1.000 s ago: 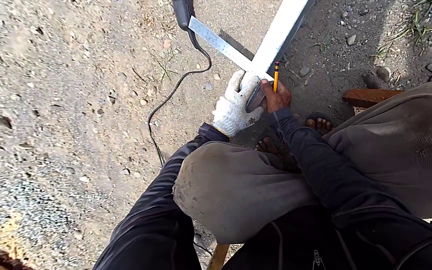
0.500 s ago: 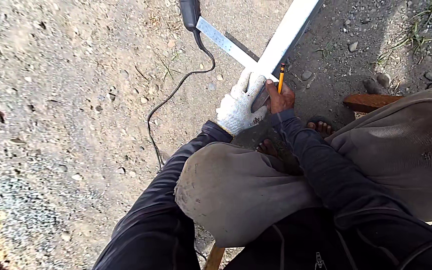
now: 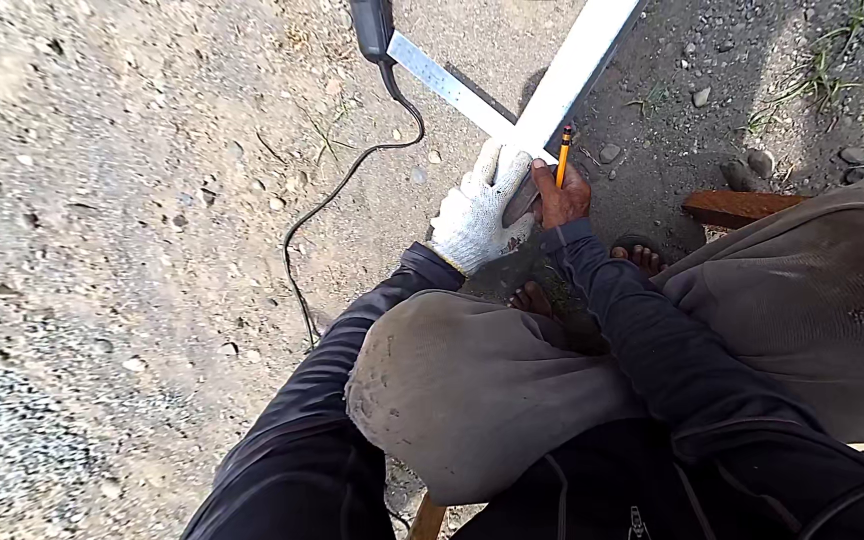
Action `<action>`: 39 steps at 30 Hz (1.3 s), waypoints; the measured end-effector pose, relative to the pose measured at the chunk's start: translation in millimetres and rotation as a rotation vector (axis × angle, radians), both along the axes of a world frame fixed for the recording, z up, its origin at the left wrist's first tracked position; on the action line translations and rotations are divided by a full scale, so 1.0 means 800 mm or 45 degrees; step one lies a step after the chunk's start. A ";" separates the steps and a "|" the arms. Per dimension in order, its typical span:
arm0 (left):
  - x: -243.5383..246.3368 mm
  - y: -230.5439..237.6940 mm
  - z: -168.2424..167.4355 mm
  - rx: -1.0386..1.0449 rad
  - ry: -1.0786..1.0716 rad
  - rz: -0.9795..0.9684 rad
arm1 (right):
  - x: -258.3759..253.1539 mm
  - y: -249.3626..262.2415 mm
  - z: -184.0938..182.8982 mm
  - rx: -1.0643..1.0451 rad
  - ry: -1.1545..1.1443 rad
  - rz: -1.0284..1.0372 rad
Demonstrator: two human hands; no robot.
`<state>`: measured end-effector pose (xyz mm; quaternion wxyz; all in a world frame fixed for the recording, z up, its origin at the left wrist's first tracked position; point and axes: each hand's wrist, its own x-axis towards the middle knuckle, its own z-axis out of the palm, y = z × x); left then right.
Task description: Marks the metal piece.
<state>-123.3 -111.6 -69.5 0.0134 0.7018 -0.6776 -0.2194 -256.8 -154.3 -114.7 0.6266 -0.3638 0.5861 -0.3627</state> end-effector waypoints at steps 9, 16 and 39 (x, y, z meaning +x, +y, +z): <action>-0.003 0.000 0.001 0.010 0.012 0.020 | -0.030 -0.050 0.048 -0.085 0.435 -0.241; -0.001 0.000 0.001 -0.005 0.014 -0.002 | -0.031 -0.104 0.102 -0.518 0.208 -0.211; -0.003 0.001 -0.002 0.033 -0.056 -0.008 | -0.031 -0.084 0.063 -0.348 0.189 0.442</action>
